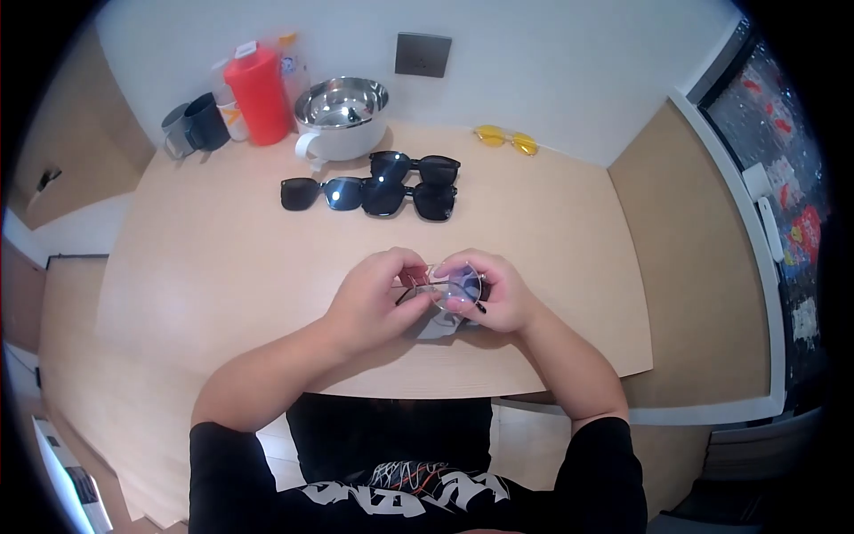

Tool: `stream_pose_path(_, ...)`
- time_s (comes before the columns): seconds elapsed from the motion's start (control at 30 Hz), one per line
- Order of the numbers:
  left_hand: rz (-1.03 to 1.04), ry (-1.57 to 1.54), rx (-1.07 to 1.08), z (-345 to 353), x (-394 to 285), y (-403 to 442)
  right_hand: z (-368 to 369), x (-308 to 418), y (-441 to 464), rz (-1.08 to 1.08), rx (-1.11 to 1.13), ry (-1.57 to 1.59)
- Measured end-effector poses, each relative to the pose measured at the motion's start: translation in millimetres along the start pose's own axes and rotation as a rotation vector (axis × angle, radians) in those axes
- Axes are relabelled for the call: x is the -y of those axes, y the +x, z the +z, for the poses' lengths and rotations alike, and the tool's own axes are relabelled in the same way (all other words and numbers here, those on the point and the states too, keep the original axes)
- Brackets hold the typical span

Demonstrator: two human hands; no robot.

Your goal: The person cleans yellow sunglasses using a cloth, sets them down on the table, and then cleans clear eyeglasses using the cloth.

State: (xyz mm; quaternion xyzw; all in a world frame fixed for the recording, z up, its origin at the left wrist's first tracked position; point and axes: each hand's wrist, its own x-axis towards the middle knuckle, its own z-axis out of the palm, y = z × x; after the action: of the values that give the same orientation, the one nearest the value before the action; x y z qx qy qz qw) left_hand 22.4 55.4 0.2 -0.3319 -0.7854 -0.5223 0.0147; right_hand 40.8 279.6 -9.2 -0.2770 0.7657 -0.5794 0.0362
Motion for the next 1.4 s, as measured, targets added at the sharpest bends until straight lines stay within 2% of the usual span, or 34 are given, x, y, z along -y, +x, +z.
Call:
stream_pose_path(0.13, -0.044, -0.025, -0.056, 3, 5, -3, 1, 0, -3, -0.001, 0.023, 0.17)
stream_pose_path(0.23, -0.186, -0.081, 0.049, -1, 2, -5, 5, -4, -6, 0.004, -0.017, 0.261)
stream_pose_path(0.33, -0.21, -0.163, 0.096, -1, -1, -6, 8, -5, -6, -0.008, -0.074, 0.301)
stream_pose_path(0.43, -0.237, -0.39, 0.203, 0, 0, -7, 1, -1, -9, 0.06, -0.089, 0.415)
stream_pose_path(0.53, -0.467, -0.883, 0.322, -6, 6, 1, -4, -5, -9, 0.084, -0.105, 0.474)
stream_pose_path(0.67, -0.684, -1.275, 0.386, -9, 10, -1, -7, -6, -9, 0.083, -0.044, 0.52)
stream_pose_path(0.77, -0.649, -1.316, 0.406, -1, 19, -2, -5, 2, -9, 0.101, -0.014, 0.479)
stream_pose_path(0.87, -0.651, -1.149, 0.487, 0, 22, -3, 0, 3, -8, 0.12, 0.011, 0.438)
stream_pose_path(0.97, -0.611, -1.236, 0.53, 10, 30, -6, 2, 0, -7, 0.094, 0.028, 0.37)
stream_pose_path(1.07, -0.598, -1.291, 0.512, 10, 30, -6, 0, -2, -5, 0.065, 0.047, 0.429)
stream_pose_path(1.2, -0.614, -1.339, 0.344, 6, 26, -4, -5, -21, -2, 0.037, -0.015, 0.577)
stream_pose_path(1.33, -0.594, -1.367, 0.192, 1, 18, -1, -13, -19, 1, 0.206, -0.113, 0.513)
stream_pose_path(1.4, -0.593, -1.41, 0.164, -1, 16, 0, -8, -28, 2, 0.238, -0.183, 0.301)
